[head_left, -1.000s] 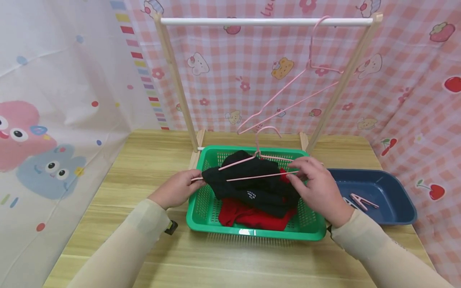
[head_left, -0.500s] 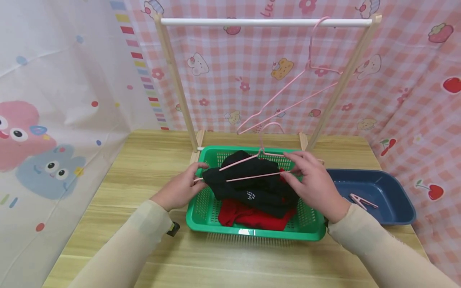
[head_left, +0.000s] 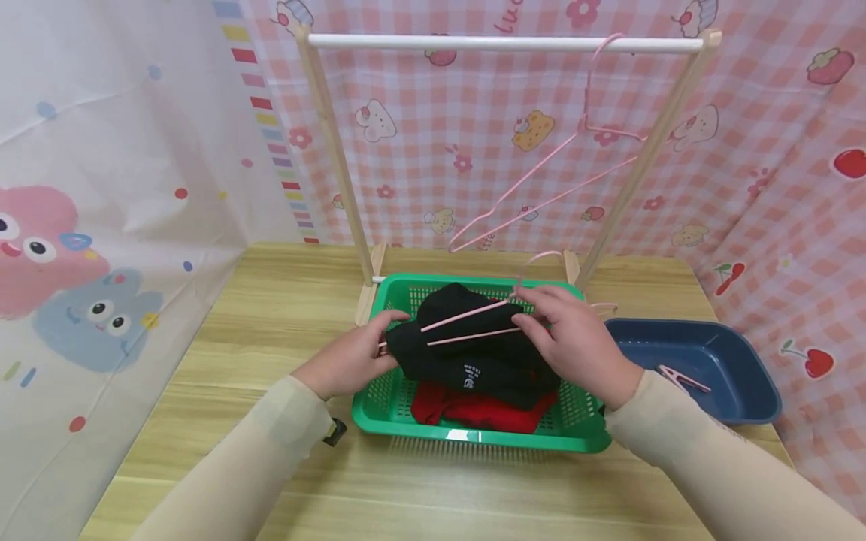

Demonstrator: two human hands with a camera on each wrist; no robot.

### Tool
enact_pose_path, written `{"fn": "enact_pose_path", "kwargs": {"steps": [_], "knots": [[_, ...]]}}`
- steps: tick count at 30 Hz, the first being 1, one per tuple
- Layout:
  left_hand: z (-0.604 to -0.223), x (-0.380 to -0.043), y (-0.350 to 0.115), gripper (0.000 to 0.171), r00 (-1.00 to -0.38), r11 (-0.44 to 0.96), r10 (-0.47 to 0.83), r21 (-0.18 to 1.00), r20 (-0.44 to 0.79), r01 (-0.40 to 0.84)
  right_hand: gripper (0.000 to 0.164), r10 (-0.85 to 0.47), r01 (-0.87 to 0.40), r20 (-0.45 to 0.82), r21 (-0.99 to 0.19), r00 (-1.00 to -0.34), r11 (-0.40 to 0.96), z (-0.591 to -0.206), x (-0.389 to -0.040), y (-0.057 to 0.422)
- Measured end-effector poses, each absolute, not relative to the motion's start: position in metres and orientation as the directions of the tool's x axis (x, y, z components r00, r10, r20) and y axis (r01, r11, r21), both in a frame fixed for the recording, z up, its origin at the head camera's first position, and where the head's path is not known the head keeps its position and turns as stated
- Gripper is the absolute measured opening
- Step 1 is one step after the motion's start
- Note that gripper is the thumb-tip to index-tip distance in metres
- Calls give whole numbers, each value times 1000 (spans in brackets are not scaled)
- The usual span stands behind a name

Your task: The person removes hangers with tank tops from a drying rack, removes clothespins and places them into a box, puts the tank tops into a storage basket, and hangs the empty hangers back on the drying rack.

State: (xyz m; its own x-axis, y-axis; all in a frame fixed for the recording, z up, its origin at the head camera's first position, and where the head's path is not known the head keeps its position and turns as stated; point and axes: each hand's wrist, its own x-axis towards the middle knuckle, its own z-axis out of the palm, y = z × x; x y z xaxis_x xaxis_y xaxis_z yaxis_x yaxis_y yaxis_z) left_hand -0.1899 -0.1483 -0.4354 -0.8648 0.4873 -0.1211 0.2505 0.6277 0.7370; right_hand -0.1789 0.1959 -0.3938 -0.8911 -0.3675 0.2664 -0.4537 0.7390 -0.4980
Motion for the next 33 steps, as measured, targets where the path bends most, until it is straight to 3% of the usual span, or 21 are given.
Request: {"fn": "enact_pose_path", "kwargs": {"steps": [12, 17, 23, 30, 33], "knots": [[-432, -185, -139, 55, -841, 667, 517, 691, -159, 280, 23, -289, -408, 304, -478, -908, 778, -386, -186, 186], [-431, -184, -140, 56, -829, 667, 524, 699, -195, 257, 21, -265, -386, 305, -468, -915, 795, -384, -187, 186], [-431, -183, -140, 58, -811, 677, 562, 652, -160, 340, 21, -235, -356, 296, -475, -926, 804, -383, -187, 189], [-434, -181, -136, 51, -830, 694, 552, 597, -82, 403, 26, -231, -366, 320, -474, -919, 801, -383, -188, 194], [-436, -182, -132, 39, -841, 711, 540, 553, -33, 435, 27, -225, -366, 328, -474, -917, 801, -383, -189, 196]]}}
